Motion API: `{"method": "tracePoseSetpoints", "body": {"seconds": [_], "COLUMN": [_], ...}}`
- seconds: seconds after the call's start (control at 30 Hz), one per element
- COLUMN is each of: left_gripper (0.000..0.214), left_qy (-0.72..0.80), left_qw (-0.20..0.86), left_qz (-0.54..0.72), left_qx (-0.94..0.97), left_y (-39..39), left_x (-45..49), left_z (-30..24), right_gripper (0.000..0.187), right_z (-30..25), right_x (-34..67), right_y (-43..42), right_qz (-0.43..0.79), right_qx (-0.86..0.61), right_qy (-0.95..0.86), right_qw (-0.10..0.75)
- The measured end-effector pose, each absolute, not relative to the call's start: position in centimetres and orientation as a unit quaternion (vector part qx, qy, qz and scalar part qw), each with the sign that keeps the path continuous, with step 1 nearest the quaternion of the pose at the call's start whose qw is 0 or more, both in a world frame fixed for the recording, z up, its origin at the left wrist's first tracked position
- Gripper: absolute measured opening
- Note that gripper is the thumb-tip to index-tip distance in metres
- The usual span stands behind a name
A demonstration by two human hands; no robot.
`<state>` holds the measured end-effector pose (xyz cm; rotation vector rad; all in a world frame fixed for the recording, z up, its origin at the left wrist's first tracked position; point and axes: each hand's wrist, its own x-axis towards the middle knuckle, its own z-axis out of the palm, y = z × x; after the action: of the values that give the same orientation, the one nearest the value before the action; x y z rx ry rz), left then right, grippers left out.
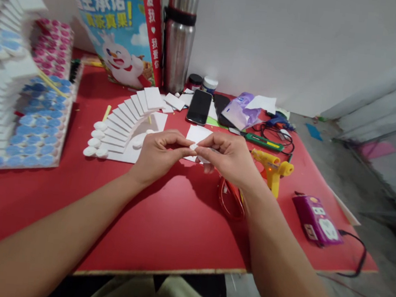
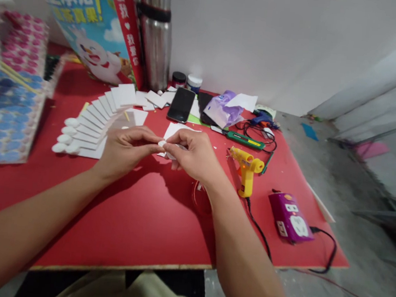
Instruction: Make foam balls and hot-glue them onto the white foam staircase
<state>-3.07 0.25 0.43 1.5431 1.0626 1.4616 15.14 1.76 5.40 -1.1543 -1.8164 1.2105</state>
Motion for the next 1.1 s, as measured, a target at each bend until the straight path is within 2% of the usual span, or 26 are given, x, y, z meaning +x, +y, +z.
{"method": "tracePoseSetpoints", "body": {"seconds": [0.1, 0.2, 0.4, 0.6, 0.67, 0.77, 0.93, 1.0, 1.1], "left_gripper": [0.01, 0.016, 0.011, 0.013, 0.015, 0.014, 0.009, 0.011, 0.015], "left_qy": [0.39, 0.388, 0.431, 0.435, 0.434, 0.426, 0.41, 0.4, 0.388], "left_qw": [0.431, 0.421, 0.421, 0.445, 0.454, 0.459, 0.371, 0.351, 0.346], "left_qz": [0.556, 0.559, 0.564, 0.556, 0.552, 0.549, 0.549, 0.542, 0.534], "left_qx": [0.594, 0.6, 0.564, 0.551, 0.549, 0.553, 0.627, 0.651, 0.667], "left_y": [0.2, 0.2, 0.0, 0.0, 0.2, 0.6, 0.8, 0.8, 1.0], "left_x": [-3.1, -3.2, -2.8, -2.7, -2.7, -2.9, -3.5, -3.7, -3.9], "left_z": [0.4, 0.3, 0.4, 0.3, 0.2, 0.2, 0.6, 0.6, 0.4], "right_gripper": [0.019, 0.018, 0.025, 0.016, 0.018, 0.032, 0.061, 0.061, 0.045], "right_z": [5.5, 5.4, 5.4, 4.9, 4.5, 4.1, 4.0, 4.0, 4.1], "right_x": [15.6, 15.7, 15.5, 14.9, 14.9, 15.1, 15.7, 15.7, 15.9], "right_y": [1.9, 2.0, 1.8, 1.6, 1.9, 2.7, 3.8, 4.0, 3.9], "right_qz": [0.491, 0.499, 0.501, 0.467, 0.503, 0.622, 0.81, 0.843, 0.853], "right_qx": [-0.415, -0.405, -0.406, -0.42, -0.426, -0.429, -0.388, -0.365, -0.342], "right_qy": [-0.692, -0.691, -0.684, -0.695, -0.66, -0.55, -0.385, -0.352, -0.343], "right_qw": [0.327, 0.33, 0.342, 0.35, 0.36, 0.356, 0.213, 0.181, 0.195]}}
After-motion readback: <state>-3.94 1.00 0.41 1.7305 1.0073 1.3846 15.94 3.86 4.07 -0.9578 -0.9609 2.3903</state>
